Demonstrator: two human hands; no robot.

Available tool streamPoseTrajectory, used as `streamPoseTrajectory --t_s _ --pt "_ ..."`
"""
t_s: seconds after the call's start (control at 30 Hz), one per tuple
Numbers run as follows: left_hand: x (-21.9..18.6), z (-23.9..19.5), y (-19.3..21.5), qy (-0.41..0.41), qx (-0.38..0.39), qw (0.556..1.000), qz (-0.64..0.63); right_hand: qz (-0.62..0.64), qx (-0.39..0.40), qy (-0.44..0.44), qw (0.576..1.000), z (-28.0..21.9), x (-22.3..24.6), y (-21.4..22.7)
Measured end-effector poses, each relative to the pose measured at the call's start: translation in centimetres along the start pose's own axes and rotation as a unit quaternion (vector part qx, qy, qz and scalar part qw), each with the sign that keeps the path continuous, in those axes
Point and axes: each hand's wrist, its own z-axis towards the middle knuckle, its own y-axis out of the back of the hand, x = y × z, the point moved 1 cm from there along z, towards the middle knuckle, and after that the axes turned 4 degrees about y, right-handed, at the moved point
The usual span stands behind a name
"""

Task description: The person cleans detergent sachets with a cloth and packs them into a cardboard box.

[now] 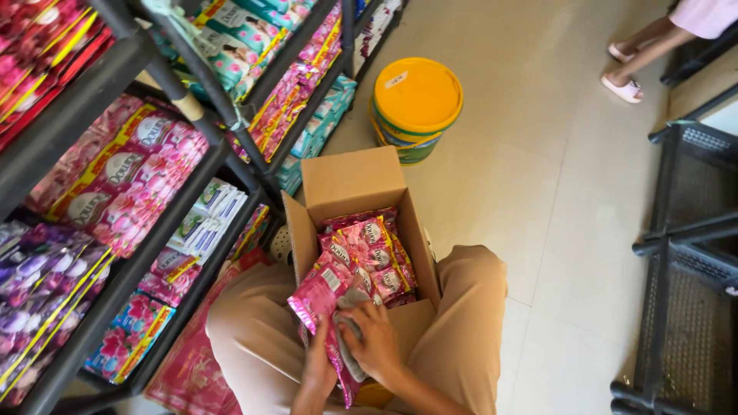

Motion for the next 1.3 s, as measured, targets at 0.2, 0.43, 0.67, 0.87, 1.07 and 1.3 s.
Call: streamPoseTrajectory --t_s 0.2,0.43,0.67,0.87,1.07,1.3 --pt "-1.1 -0.5 2.9 0.063 0.033 0.997 -0.026 0.010 0.052 0.035 0.998 -0.7 -1.7 -2.7" --pt "-1.3 -0.5 4.2 0.023 0.032 0.999 0.027 0.041 0.105 0.019 0.993 -1.4 -2.1 -3.4" --pt "-1.0 0.2 5.9 0.017 0.001 0.999 0.048 0.063 0.118 -0.003 0.991 -1.6 -1.8 -3.4" --pt "-0.9 0.3 6.3 0.049 -0.002 0.998 0.031 0.060 0.129 -0.019 0.990 -1.6 -1.8 -3.4" --pt "0.0 1.0 7.3 0.065 0.006 0.998 -0.006 0.068 0.091 -0.019 0.993 -3.0 0.3 -3.2" --pt "3.7 -0.1 5.3 0.030 0.033 0.998 0.044 0.020 -0.003 -0.027 0.999 -0.1 -1.8 -2.4"
